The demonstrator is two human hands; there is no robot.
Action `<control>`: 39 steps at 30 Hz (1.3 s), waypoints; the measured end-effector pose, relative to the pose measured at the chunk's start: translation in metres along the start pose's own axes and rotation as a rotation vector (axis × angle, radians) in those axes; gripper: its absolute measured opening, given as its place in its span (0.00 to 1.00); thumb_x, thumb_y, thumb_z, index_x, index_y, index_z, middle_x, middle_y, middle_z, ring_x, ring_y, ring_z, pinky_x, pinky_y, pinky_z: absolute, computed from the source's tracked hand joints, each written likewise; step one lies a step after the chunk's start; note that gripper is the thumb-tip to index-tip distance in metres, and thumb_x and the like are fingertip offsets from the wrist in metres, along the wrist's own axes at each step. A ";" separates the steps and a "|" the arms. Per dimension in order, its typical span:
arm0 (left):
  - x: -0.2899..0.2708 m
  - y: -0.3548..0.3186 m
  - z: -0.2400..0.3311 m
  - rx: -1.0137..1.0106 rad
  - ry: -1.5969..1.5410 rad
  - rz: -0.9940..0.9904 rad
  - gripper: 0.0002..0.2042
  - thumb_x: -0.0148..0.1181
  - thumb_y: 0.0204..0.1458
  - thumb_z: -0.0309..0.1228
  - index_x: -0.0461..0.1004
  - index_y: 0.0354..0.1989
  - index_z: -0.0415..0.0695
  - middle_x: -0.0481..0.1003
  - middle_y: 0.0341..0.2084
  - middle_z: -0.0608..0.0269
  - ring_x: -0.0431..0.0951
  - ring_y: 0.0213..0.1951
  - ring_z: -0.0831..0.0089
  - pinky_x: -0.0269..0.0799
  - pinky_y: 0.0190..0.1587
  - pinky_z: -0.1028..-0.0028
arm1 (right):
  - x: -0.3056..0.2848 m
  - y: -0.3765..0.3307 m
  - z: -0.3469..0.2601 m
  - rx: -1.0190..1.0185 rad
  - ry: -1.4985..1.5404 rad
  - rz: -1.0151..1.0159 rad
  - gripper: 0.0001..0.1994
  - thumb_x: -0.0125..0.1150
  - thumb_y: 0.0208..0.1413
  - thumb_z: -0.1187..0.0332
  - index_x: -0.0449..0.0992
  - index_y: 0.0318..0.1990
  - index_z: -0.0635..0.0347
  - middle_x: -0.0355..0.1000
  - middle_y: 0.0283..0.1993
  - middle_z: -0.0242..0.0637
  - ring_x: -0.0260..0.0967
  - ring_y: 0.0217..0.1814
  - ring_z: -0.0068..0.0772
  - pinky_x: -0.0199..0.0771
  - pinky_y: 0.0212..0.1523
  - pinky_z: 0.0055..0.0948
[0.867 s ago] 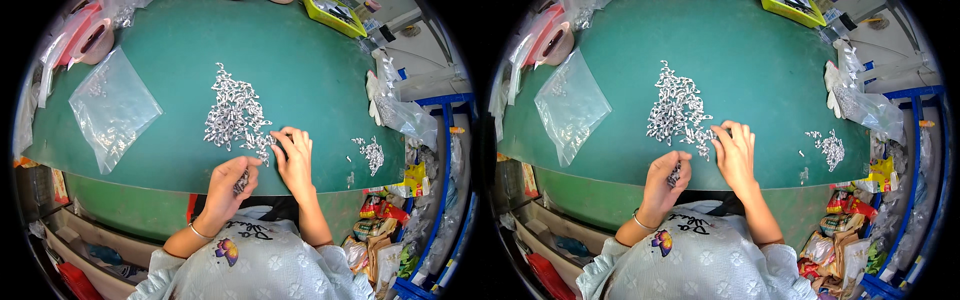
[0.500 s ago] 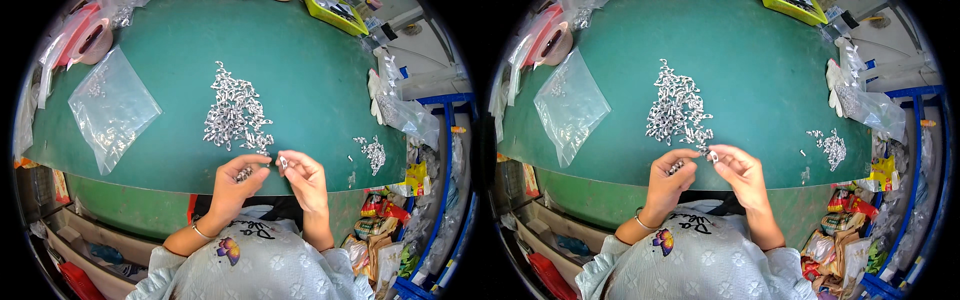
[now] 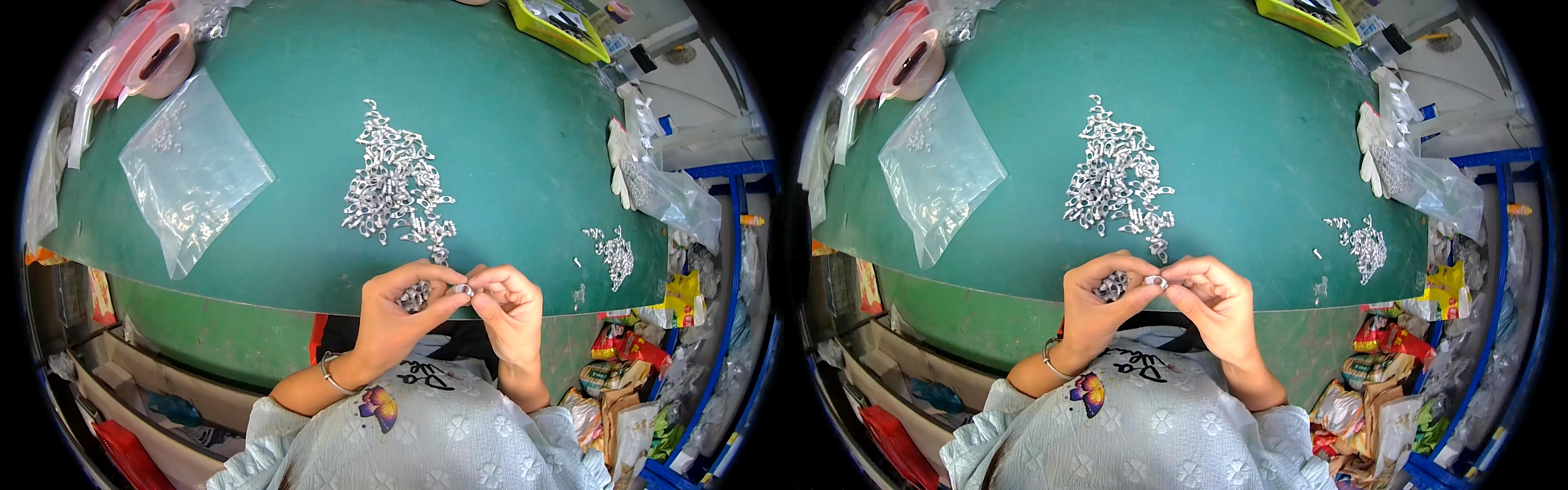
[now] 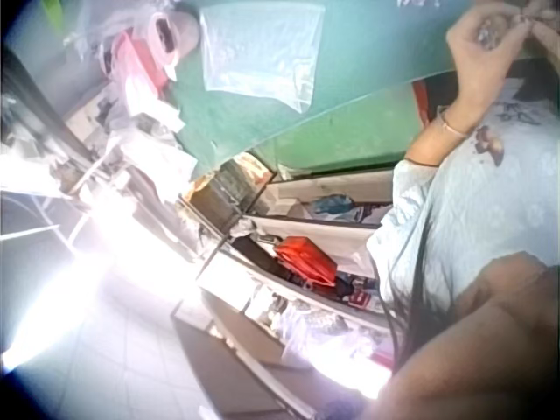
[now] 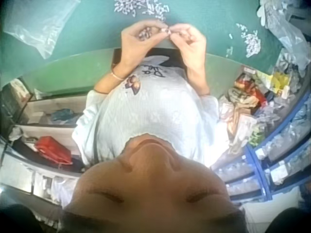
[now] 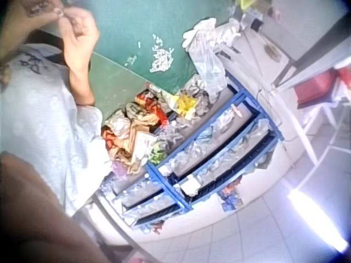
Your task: The person sits at a green worktable and repeatedly picks up small silver metal loops and cylindrical pins, then joins them by hand. They place the assembled pieces into a growing pile on the table. No tools are used; the hands manipulate the parts directly.
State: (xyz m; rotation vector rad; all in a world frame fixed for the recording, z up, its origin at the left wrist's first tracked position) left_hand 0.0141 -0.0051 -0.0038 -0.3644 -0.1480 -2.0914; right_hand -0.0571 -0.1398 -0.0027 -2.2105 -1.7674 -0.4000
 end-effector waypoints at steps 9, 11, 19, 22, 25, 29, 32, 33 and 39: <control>-0.002 -0.002 0.006 0.113 0.058 0.009 0.08 0.64 0.36 0.16 0.75 0.28 0.36 0.66 0.15 0.68 0.62 0.20 0.84 0.56 0.24 0.83 | 0.011 -0.003 0.001 -0.087 -0.030 0.044 0.05 0.52 0.53 0.80 0.71 0.37 0.71 0.70 0.36 0.41 0.67 0.39 0.26 0.67 0.42 0.23; -0.002 -0.001 0.006 0.108 0.059 0.016 0.07 0.64 0.37 0.16 0.76 0.28 0.35 0.67 0.16 0.68 0.63 0.21 0.84 0.57 0.24 0.83 | 0.013 -0.003 0.001 -0.134 -0.049 0.098 0.05 0.53 0.53 0.80 0.71 0.37 0.72 0.70 0.36 0.41 0.66 0.38 0.27 0.67 0.42 0.24; -0.001 -0.003 0.000 -0.208 -0.189 -0.039 0.05 0.61 0.45 0.22 0.76 0.30 0.36 0.70 0.18 0.70 0.65 0.22 0.85 0.59 0.24 0.82 | 0.015 -0.003 -0.003 -0.281 -0.254 0.115 0.10 0.60 0.43 0.84 0.72 0.36 0.72 0.71 0.33 0.42 0.65 0.35 0.32 0.66 0.36 0.27; -0.001 -0.006 -0.007 -0.345 -0.464 -0.088 0.05 0.58 0.49 0.24 0.76 0.31 0.35 0.69 0.18 0.70 0.62 0.21 0.86 0.55 0.21 0.83 | 0.018 -0.002 -0.007 -0.337 -0.363 0.128 0.11 0.62 0.40 0.85 0.73 0.34 0.71 0.71 0.31 0.41 0.66 0.34 0.32 0.66 0.35 0.27; 0.001 -0.007 -0.007 -0.387 -0.588 -0.106 0.06 0.57 0.50 0.25 0.75 0.32 0.34 0.68 0.17 0.69 0.59 0.19 0.86 0.51 0.19 0.84 | 0.021 -0.002 -0.010 -0.364 -0.429 0.157 0.11 0.63 0.37 0.85 0.74 0.33 0.70 0.71 0.31 0.41 0.66 0.33 0.32 0.66 0.35 0.27; 0.001 -0.007 -0.008 -0.410 -0.622 -0.124 0.07 0.58 0.50 0.27 0.74 0.33 0.34 0.67 0.17 0.69 0.58 0.18 0.86 0.49 0.19 0.84 | 0.022 -0.002 -0.012 -0.385 -0.492 0.167 0.12 0.63 0.36 0.86 0.74 0.33 0.70 0.71 0.30 0.41 0.66 0.33 0.31 0.66 0.34 0.26; 0.002 -0.008 -0.009 -0.450 -0.653 -0.126 0.07 0.58 0.50 0.27 0.74 0.34 0.34 0.66 0.17 0.70 0.57 0.18 0.86 0.49 0.19 0.84 | 0.023 -0.002 -0.014 -0.400 -0.535 0.171 0.12 0.63 0.36 0.86 0.74 0.32 0.70 0.71 0.29 0.41 0.66 0.33 0.32 0.65 0.34 0.25; 0.002 -0.007 -0.009 -0.440 -0.646 -0.129 0.07 0.58 0.51 0.27 0.74 0.34 0.34 0.66 0.16 0.71 0.57 0.18 0.86 0.49 0.19 0.84 | 0.023 -0.002 -0.014 -0.405 -0.549 0.174 0.12 0.63 0.36 0.86 0.74 0.32 0.70 0.71 0.29 0.41 0.66 0.33 0.32 0.65 0.34 0.25; -0.001 -0.003 -0.014 -0.444 -0.469 0.015 0.09 0.53 0.54 0.29 0.72 0.35 0.34 0.62 0.15 0.71 0.57 0.18 0.85 0.50 0.19 0.84 | -0.010 -0.002 -0.009 -0.276 -0.556 0.454 0.06 0.60 0.43 0.83 0.74 0.31 0.68 0.71 0.31 0.37 0.65 0.33 0.26 0.64 0.36 0.22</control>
Point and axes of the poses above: each hand's wrist, its own y-axis towards the middle knuckle, its own x-axis out of the palm, z = x × y, the point moved 1 cm from there along y, towards the middle knuckle
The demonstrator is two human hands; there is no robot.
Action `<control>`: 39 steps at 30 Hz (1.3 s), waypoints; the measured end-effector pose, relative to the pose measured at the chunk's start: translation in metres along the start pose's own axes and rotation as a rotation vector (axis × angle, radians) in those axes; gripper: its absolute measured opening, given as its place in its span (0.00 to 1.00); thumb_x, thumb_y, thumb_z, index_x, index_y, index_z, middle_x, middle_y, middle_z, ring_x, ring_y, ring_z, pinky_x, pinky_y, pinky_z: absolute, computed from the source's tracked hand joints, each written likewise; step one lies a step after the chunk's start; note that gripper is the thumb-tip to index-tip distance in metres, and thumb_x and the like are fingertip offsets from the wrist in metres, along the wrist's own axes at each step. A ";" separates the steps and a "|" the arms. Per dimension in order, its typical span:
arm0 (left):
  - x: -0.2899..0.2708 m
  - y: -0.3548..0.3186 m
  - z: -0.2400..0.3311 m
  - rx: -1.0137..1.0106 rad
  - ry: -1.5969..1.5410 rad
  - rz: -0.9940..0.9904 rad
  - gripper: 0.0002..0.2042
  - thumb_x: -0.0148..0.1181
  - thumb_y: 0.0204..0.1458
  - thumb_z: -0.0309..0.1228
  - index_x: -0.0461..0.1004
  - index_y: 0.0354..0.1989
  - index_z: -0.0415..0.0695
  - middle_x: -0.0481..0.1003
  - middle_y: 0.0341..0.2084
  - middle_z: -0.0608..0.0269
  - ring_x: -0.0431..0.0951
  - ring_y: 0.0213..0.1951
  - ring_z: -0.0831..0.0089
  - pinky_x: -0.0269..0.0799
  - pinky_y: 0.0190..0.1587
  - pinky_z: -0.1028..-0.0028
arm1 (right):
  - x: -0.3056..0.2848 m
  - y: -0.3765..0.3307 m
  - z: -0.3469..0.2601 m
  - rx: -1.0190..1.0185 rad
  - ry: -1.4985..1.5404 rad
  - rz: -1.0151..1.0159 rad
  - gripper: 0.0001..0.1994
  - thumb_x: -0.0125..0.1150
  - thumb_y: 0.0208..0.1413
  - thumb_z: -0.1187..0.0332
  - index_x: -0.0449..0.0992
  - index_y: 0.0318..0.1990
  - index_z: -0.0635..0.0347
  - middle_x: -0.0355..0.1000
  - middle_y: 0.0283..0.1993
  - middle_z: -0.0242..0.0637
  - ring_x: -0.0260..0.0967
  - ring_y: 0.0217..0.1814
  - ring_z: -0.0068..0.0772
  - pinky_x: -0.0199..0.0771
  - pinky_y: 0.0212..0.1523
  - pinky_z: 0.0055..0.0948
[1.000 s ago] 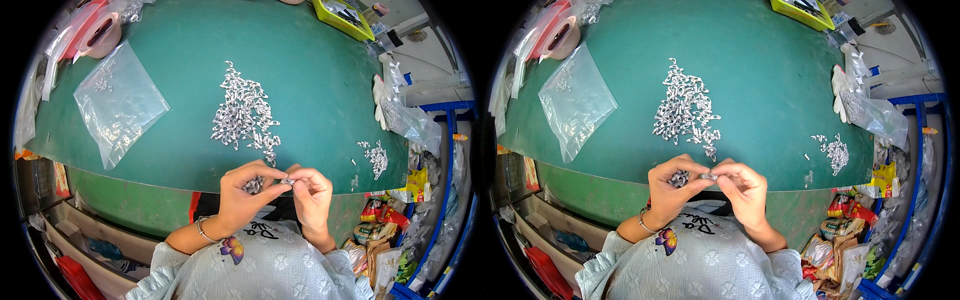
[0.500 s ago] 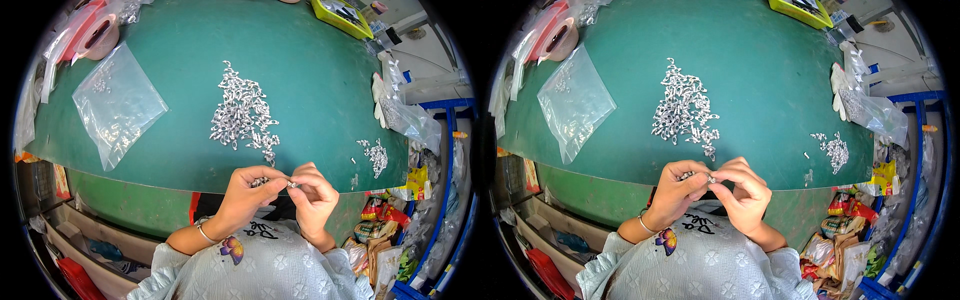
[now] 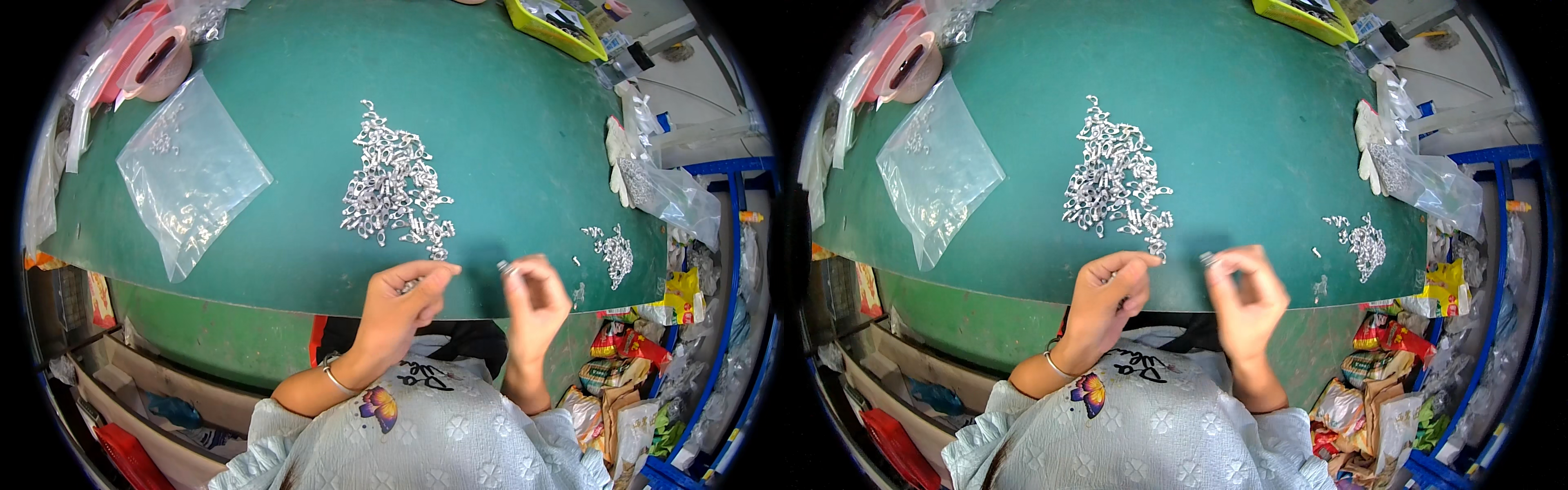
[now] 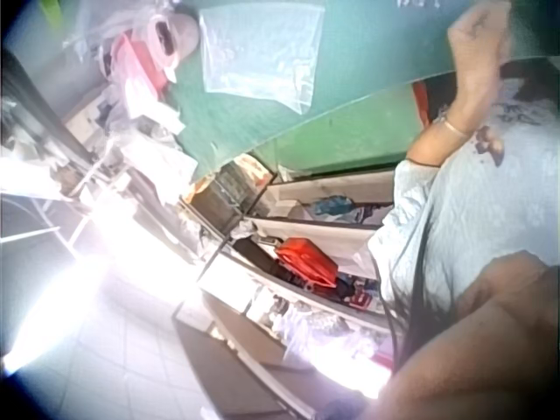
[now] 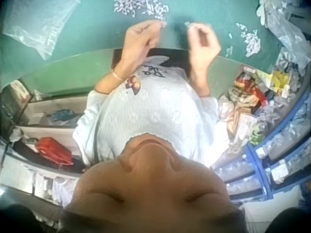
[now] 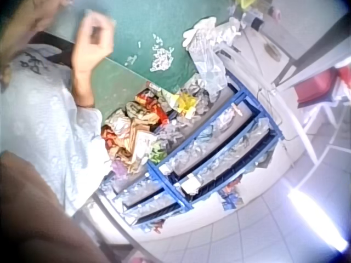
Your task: The person sits at a green worktable and repeatedly picks up small silver metal loops and cylindrical pins, then joins them by hand. They place the assembled pieces into a growing pile on the table. No tools are used; the hands manipulate the parts directly.
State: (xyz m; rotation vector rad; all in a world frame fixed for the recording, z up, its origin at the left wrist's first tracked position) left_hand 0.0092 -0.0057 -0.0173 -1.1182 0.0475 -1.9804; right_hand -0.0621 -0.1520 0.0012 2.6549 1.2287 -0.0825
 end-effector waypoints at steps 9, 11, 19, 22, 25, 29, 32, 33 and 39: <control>-0.019 0.004 -0.001 0.100 -0.024 0.138 0.10 0.52 0.55 0.31 0.71 0.34 0.35 0.58 0.14 0.72 0.56 0.16 0.84 0.47 0.16 0.84 | -0.150 0.050 0.062 -0.081 -1.279 0.265 0.08 0.58 0.47 0.73 0.75 0.35 0.65 0.70 0.32 0.41 0.65 0.38 0.42 0.63 0.43 0.38; -0.019 0.005 -0.002 0.096 -0.032 0.143 0.10 0.51 0.55 0.31 0.71 0.34 0.35 0.58 0.14 0.72 0.56 0.16 0.84 0.47 0.16 0.84 | -0.138 0.051 0.059 -0.241 -1.358 0.328 0.09 0.58 0.47 0.74 0.74 0.37 0.65 0.69 0.35 0.43 0.64 0.40 0.43 0.62 0.44 0.38; -0.015 0.001 -0.002 0.117 -0.003 0.141 0.10 0.49 0.56 0.30 0.71 0.34 0.34 0.59 0.15 0.72 0.56 0.17 0.84 0.47 0.16 0.84 | 0.023 0.038 0.034 -0.371 -0.669 -0.324 0.13 0.64 0.39 0.75 0.74 0.37 0.62 0.69 0.37 0.40 0.65 0.38 0.39 0.63 0.40 0.32; -0.014 0.001 -0.001 0.124 0.010 0.137 0.10 0.49 0.56 0.30 0.71 0.34 0.34 0.58 0.15 0.72 0.56 0.16 0.84 0.47 0.16 0.84 | 0.026 0.039 0.046 -0.394 -0.676 -0.268 0.11 0.64 0.40 0.76 0.75 0.35 0.63 0.69 0.34 0.39 0.64 0.36 0.38 0.62 0.38 0.33; -0.017 0.002 -0.003 0.141 -0.006 0.129 0.10 0.50 0.56 0.30 0.71 0.34 0.34 0.59 0.15 0.72 0.56 0.16 0.84 0.46 0.17 0.84 | 0.021 0.039 0.041 -0.293 -0.516 -0.202 0.10 0.62 0.41 0.78 0.76 0.35 0.63 0.71 0.30 0.38 0.65 0.29 0.32 0.63 0.32 0.27; -0.012 0.002 -0.003 0.149 0.092 0.116 0.07 0.55 0.51 0.25 0.73 0.36 0.35 0.62 0.16 0.73 0.57 0.18 0.86 0.50 0.19 0.85 | 0.012 0.014 0.029 0.246 0.169 -0.252 0.10 0.59 0.47 0.79 0.74 0.39 0.67 0.73 0.33 0.37 0.69 0.34 0.23 0.68 0.37 0.22; -0.004 0.002 -0.002 0.232 0.248 0.080 0.09 0.59 0.46 0.20 0.75 0.37 0.37 0.64 0.18 0.75 0.59 0.21 0.88 0.56 0.25 0.86 | 0.011 -0.002 0.024 0.426 0.637 -0.357 0.10 0.56 0.51 0.79 0.72 0.42 0.70 0.72 0.38 0.39 0.70 0.40 0.27 0.70 0.44 0.25; -0.001 0.002 -0.002 0.274 0.291 0.045 0.10 0.59 0.45 0.19 0.75 0.38 0.37 0.64 0.18 0.75 0.60 0.22 0.88 0.56 0.26 0.86 | 0.014 -0.005 0.022 0.446 0.709 -0.372 0.10 0.56 0.51 0.79 0.72 0.42 0.70 0.72 0.39 0.40 0.70 0.41 0.28 0.70 0.44 0.25; 0.007 -0.003 0.008 0.474 0.505 -0.024 0.11 0.61 0.42 0.17 0.76 0.36 0.37 0.65 0.17 0.71 0.63 0.22 0.85 0.59 0.27 0.83 | 0.017 -0.014 0.021 0.500 0.859 -0.406 0.10 0.53 0.53 0.79 0.71 0.43 0.70 0.71 0.42 0.41 0.68 0.44 0.29 0.68 0.47 0.28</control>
Point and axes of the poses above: each hand's wrist, its own y-axis towards the middle knuckle, its own x-axis out of the palm, z = x × y, the point moved 1 cm from there along y, towards the middle knuckle
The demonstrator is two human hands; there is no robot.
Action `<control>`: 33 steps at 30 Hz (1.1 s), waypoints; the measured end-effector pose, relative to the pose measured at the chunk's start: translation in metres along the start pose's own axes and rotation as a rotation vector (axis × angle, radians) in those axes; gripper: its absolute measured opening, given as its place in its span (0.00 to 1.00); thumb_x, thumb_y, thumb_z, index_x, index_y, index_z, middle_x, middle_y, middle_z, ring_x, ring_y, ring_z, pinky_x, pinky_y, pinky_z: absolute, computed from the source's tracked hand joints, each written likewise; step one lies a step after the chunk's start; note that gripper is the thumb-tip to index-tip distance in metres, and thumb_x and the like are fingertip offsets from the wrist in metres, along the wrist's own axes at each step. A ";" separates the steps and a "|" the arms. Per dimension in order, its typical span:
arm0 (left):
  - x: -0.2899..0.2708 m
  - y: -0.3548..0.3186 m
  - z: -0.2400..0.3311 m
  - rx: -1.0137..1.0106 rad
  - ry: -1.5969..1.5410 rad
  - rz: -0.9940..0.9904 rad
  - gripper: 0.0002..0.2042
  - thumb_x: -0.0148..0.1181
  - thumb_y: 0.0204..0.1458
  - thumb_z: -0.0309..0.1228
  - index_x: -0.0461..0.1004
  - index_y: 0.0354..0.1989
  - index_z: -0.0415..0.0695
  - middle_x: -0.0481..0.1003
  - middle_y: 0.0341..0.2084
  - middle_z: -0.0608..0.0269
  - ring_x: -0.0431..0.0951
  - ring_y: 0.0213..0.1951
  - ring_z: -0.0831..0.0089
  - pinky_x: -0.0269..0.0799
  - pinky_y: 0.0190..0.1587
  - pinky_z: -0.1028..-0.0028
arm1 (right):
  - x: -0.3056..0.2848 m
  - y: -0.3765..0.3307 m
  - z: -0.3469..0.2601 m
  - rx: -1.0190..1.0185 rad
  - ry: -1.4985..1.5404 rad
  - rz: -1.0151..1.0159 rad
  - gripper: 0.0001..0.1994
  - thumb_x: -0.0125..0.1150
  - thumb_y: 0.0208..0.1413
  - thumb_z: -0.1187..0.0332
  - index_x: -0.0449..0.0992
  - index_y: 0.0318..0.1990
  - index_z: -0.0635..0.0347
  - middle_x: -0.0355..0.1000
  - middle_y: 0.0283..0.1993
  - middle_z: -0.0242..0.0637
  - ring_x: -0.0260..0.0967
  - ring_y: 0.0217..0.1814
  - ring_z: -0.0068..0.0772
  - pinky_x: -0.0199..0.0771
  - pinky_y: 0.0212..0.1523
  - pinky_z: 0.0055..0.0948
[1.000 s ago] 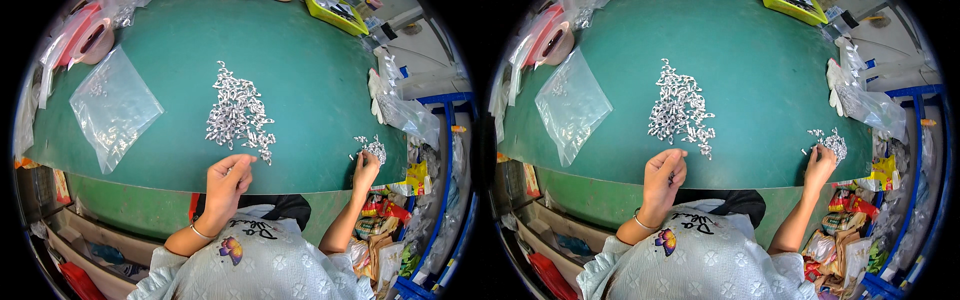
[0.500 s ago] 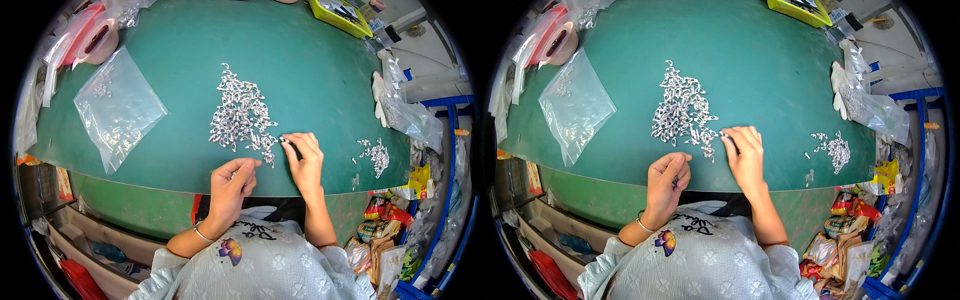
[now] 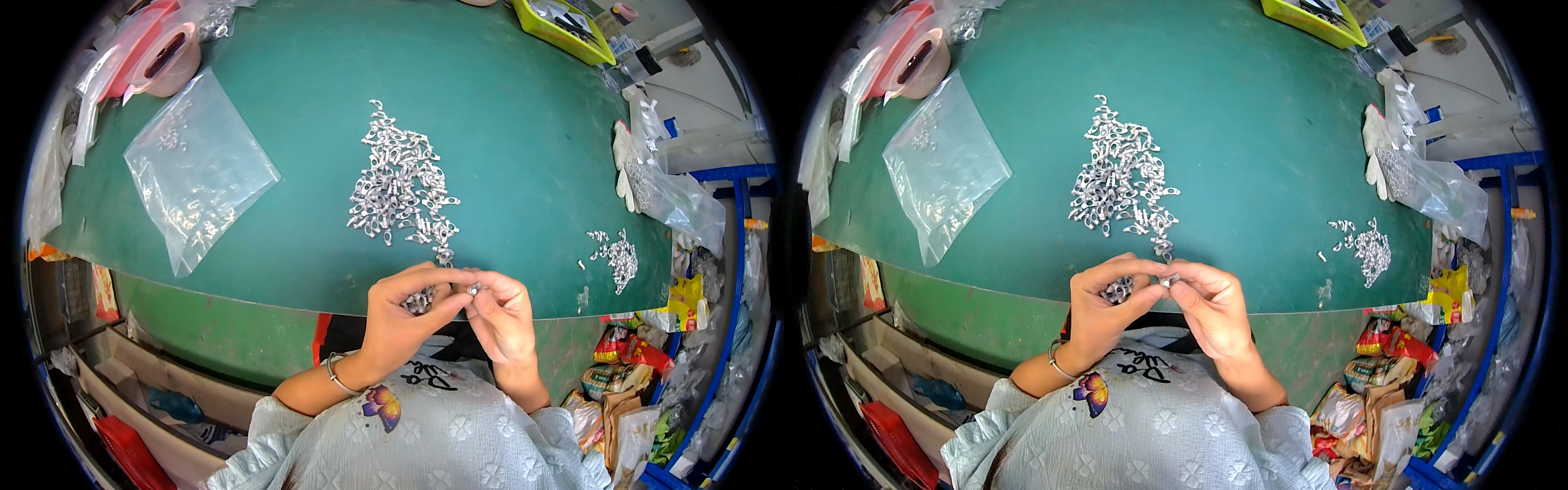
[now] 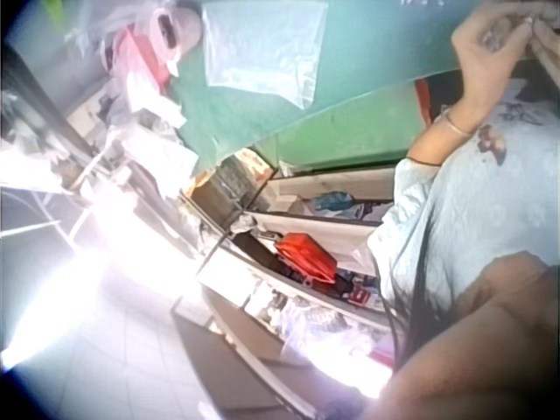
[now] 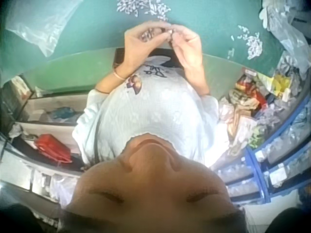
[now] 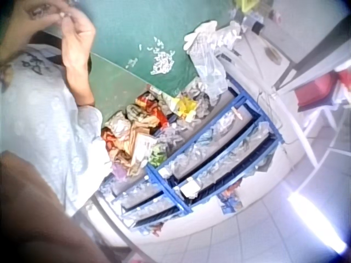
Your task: The person sits at a green worktable and repeatedly picks up small silver metal loops and cylindrical pins, then joins them by hand. They place the assembled pieces into a growing pile on the table. No tools are used; the hands manipulate the parts directly.
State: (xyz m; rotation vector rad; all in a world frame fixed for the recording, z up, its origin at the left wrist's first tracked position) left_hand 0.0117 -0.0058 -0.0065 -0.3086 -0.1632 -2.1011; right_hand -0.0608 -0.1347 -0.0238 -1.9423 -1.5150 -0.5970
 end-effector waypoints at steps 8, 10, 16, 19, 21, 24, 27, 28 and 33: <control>-0.001 -0.002 0.005 -0.004 -0.004 -0.004 0.08 0.60 0.41 0.16 0.76 0.32 0.35 0.69 0.19 0.66 0.65 0.23 0.83 0.60 0.27 0.82 | 0.016 -0.002 -0.010 -0.121 -0.177 -0.019 0.11 0.52 0.53 0.79 0.70 0.44 0.71 0.69 0.41 0.38 0.67 0.44 0.27 0.66 0.46 0.26; 0.000 -0.002 0.003 -0.016 -0.052 0.007 0.08 0.60 0.42 0.17 0.76 0.32 0.36 0.67 0.18 0.69 0.63 0.23 0.85 0.59 0.26 0.83 | 0.020 -0.003 -0.012 -0.143 -0.212 0.008 0.11 0.53 0.52 0.80 0.70 0.44 0.71 0.68 0.40 0.38 0.66 0.43 0.26 0.65 0.46 0.25; -0.001 -0.003 0.002 -0.029 -0.081 -0.004 0.07 0.60 0.43 0.18 0.76 0.32 0.36 0.66 0.18 0.70 0.63 0.23 0.85 0.59 0.26 0.84 | 0.025 -0.001 -0.010 -0.167 -0.151 0.038 0.10 0.54 0.51 0.81 0.68 0.41 0.69 0.68 0.38 0.38 0.66 0.41 0.25 0.65 0.45 0.24; -0.001 -0.003 0.003 -0.005 -0.065 -0.005 0.07 0.61 0.42 0.18 0.76 0.32 0.36 0.67 0.18 0.70 0.64 0.23 0.85 0.59 0.26 0.84 | 0.026 -0.001 -0.010 -0.159 -0.117 0.021 0.09 0.54 0.51 0.81 0.68 0.40 0.68 0.68 0.37 0.38 0.65 0.40 0.25 0.64 0.44 0.24; -0.001 -0.003 0.004 0.000 -0.060 0.004 0.07 0.61 0.42 0.18 0.75 0.31 0.35 0.67 0.18 0.69 0.64 0.23 0.85 0.59 0.26 0.83 | 0.026 -0.001 -0.010 -0.152 -0.108 0.012 0.08 0.55 0.51 0.81 0.68 0.40 0.68 0.68 0.37 0.38 0.64 0.40 0.25 0.63 0.43 0.24; 0.001 -0.002 0.009 -0.003 -0.059 0.020 0.06 0.60 0.40 0.15 0.75 0.29 0.34 0.68 0.17 0.68 0.64 0.22 0.84 0.59 0.26 0.82 | 0.024 -0.002 -0.008 -0.138 -0.101 0.007 0.09 0.55 0.50 0.81 0.68 0.40 0.67 0.67 0.37 0.37 0.63 0.39 0.24 0.62 0.43 0.23; 0.002 -0.001 0.011 0.010 -0.047 0.019 0.06 0.60 0.39 0.15 0.75 0.28 0.34 0.68 0.17 0.67 0.63 0.22 0.84 0.58 0.25 0.82 | 0.024 -0.003 -0.007 -0.119 -0.091 0.012 0.08 0.56 0.50 0.80 0.69 0.39 0.67 0.67 0.36 0.37 0.62 0.39 0.24 0.61 0.43 0.23; 0.002 -0.001 0.011 0.012 -0.045 0.021 0.06 0.60 0.39 0.15 0.75 0.28 0.34 0.68 0.17 0.67 0.63 0.22 0.84 0.58 0.25 0.82 | 0.024 -0.003 -0.007 -0.120 -0.092 0.017 0.08 0.56 0.50 0.80 0.69 0.39 0.67 0.66 0.36 0.37 0.62 0.39 0.24 0.61 0.43 0.23; 0.002 -0.002 0.011 0.044 -0.041 0.007 0.06 0.60 0.39 0.15 0.75 0.28 0.34 0.68 0.17 0.67 0.63 0.21 0.84 0.56 0.24 0.83 | 0.026 -0.003 -0.009 -0.121 -0.065 0.016 0.08 0.57 0.50 0.79 0.69 0.38 0.66 0.66 0.36 0.37 0.61 0.39 0.25 0.61 0.43 0.23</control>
Point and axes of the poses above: each hand's wrist, its own y-axis towards the middle knuckle, its own x-axis out of the palm, z = x × y, the point moved 1 cm from there along y, towards the middle knuckle
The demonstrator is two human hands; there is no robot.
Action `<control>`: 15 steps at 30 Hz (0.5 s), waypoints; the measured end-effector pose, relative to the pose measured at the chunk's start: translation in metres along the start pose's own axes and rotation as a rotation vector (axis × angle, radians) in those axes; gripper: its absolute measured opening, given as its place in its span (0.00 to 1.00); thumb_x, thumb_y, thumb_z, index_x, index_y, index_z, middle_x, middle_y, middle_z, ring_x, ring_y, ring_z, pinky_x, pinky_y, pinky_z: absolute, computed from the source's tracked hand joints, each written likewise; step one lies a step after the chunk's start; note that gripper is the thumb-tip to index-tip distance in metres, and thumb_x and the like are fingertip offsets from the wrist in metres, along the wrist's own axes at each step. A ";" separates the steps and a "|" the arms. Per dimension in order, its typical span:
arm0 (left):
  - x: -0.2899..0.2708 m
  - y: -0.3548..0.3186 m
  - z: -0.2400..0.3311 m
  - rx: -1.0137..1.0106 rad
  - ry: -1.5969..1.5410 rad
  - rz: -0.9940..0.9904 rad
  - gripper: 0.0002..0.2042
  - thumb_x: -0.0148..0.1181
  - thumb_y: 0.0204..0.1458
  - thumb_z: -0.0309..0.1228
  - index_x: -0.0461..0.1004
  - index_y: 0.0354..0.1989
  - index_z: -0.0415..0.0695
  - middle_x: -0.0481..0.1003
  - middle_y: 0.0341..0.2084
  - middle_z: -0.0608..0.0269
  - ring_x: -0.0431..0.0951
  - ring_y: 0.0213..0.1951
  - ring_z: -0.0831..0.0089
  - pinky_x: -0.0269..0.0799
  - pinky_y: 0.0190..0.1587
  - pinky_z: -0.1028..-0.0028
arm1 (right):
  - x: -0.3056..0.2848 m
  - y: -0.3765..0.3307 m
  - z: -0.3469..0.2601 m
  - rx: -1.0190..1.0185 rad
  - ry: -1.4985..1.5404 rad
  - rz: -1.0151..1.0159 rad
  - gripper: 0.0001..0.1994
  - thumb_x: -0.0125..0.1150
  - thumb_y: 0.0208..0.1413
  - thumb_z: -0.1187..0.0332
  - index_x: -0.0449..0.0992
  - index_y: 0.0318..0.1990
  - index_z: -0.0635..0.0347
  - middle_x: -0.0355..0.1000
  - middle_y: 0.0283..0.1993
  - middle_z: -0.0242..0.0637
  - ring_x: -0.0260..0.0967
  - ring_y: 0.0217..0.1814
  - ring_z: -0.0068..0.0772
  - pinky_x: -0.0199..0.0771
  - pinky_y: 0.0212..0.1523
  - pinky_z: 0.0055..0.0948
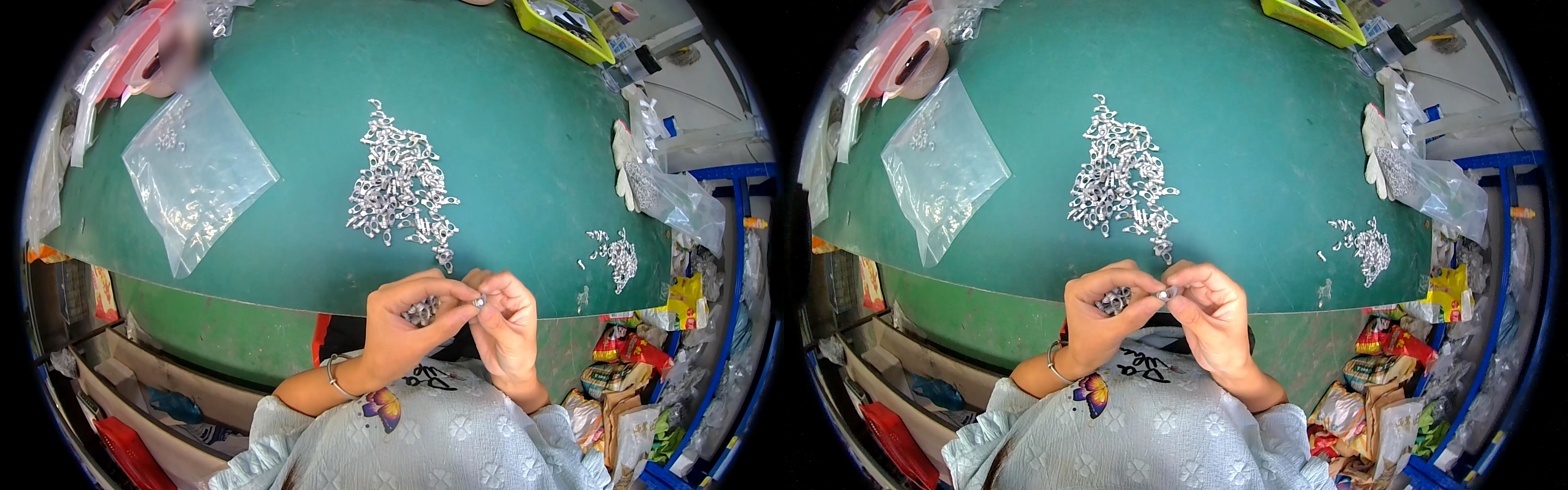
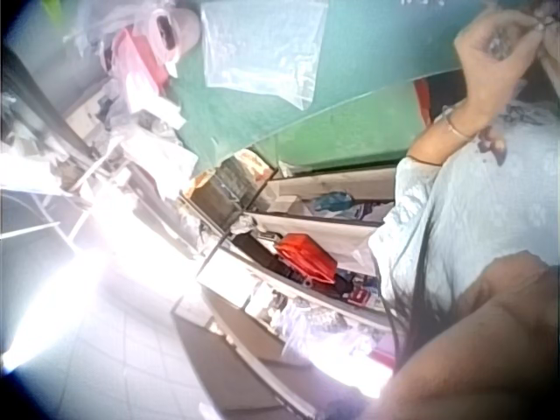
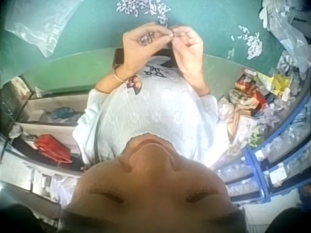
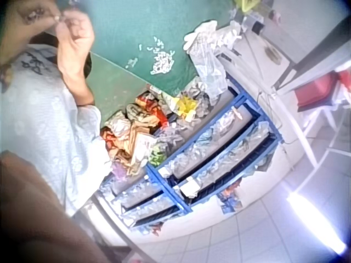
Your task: The person sits at a green worktable and repeatedly picks up small silver metal loops and cylindrical pins, then joins them by hand. They place the assembled pieces into a growing pile on the table. No tools are used; the hands manipulate the parts directly.
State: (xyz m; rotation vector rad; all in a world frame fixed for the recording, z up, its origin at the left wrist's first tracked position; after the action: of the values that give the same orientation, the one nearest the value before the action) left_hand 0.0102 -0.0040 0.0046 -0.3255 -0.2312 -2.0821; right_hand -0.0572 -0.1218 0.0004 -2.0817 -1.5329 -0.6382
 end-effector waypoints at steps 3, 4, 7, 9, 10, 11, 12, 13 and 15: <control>0.000 0.000 0.001 0.015 0.015 -0.011 0.06 0.60 0.39 0.16 0.75 0.28 0.34 0.68 0.17 0.67 0.62 0.21 0.84 0.56 0.24 0.83 | 0.001 -0.001 -0.001 -0.020 -0.012 -0.003 0.08 0.58 0.49 0.78 0.69 0.38 0.67 0.66 0.36 0.38 0.61 0.39 0.26 0.61 0.43 0.24; 0.000 0.000 0.000 0.011 0.012 -0.014 0.06 0.60 0.38 0.16 0.75 0.28 0.34 0.68 0.17 0.67 0.62 0.21 0.84 0.56 0.24 0.83 | 0.000 -0.001 0.000 -0.040 -0.021 -0.007 0.08 0.58 0.49 0.78 0.69 0.38 0.67 0.66 0.36 0.38 0.61 0.39 0.26 0.61 0.42 0.24; 0.001 0.001 0.002 0.011 -0.002 -0.029 0.07 0.60 0.38 0.16 0.76 0.28 0.34 0.68 0.17 0.67 0.62 0.21 0.84 0.56 0.24 0.83 | -0.001 0.000 0.001 -0.121 -0.094 -0.004 0.07 0.58 0.49 0.79 0.70 0.37 0.67 0.66 0.35 0.38 0.61 0.38 0.28 0.61 0.40 0.25; 0.001 0.001 0.003 0.014 -0.012 -0.041 0.07 0.60 0.39 0.16 0.76 0.28 0.34 0.68 0.17 0.67 0.62 0.21 0.84 0.56 0.24 0.83 | 0.000 0.000 0.001 -0.161 -0.129 0.004 0.07 0.58 0.48 0.79 0.70 0.36 0.67 0.66 0.34 0.38 0.60 0.37 0.28 0.61 0.39 0.25; 0.001 0.001 0.003 0.015 -0.017 -0.046 0.07 0.60 0.39 0.16 0.76 0.29 0.34 0.69 0.18 0.66 0.63 0.21 0.84 0.56 0.24 0.83 | 0.001 0.000 0.000 -0.169 -0.131 0.008 0.07 0.58 0.48 0.79 0.70 0.36 0.67 0.66 0.34 0.38 0.60 0.37 0.28 0.61 0.39 0.25; 0.001 0.001 0.003 0.016 -0.022 -0.052 0.07 0.60 0.39 0.15 0.76 0.29 0.35 0.69 0.18 0.66 0.63 0.21 0.84 0.56 0.24 0.83 | 0.001 0.000 0.000 -0.178 -0.134 0.012 0.07 0.58 0.48 0.79 0.70 0.36 0.67 0.66 0.33 0.39 0.60 0.37 0.29 0.61 0.38 0.25; 0.001 0.001 0.002 0.021 -0.019 -0.053 0.07 0.60 0.39 0.15 0.76 0.29 0.35 0.69 0.18 0.66 0.63 0.21 0.84 0.56 0.24 0.83 | 0.001 -0.001 0.000 -0.183 -0.132 0.010 0.07 0.58 0.48 0.79 0.70 0.36 0.67 0.66 0.33 0.39 0.60 0.37 0.29 0.61 0.38 0.25; 0.001 0.000 0.001 0.025 -0.016 -0.055 0.07 0.59 0.39 0.15 0.76 0.29 0.35 0.70 0.18 0.66 0.63 0.21 0.84 0.56 0.24 0.82 | 0.001 -0.001 0.000 -0.188 -0.130 0.009 0.07 0.58 0.48 0.79 0.70 0.36 0.67 0.66 0.33 0.39 0.60 0.37 0.29 0.61 0.38 0.25; 0.001 0.000 0.001 0.030 -0.017 -0.059 0.07 0.59 0.39 0.15 0.76 0.29 0.35 0.70 0.19 0.65 0.63 0.21 0.84 0.56 0.24 0.82 | 0.001 -0.001 0.000 -0.198 -0.136 0.008 0.07 0.58 0.48 0.79 0.70 0.36 0.67 0.66 0.33 0.39 0.60 0.37 0.29 0.61 0.38 0.25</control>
State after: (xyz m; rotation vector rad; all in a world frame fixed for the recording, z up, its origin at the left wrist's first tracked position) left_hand 0.0099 -0.0049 0.0055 -0.3219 -0.2845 -2.1329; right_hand -0.0584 -0.1208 0.0013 -2.3201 -1.5895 -0.6827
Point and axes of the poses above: each hand's wrist, its own y-axis towards the middle knuckle, its own x-axis out of the palm, z = x × y, the point moved 1 cm from there along y, towards the middle knuckle
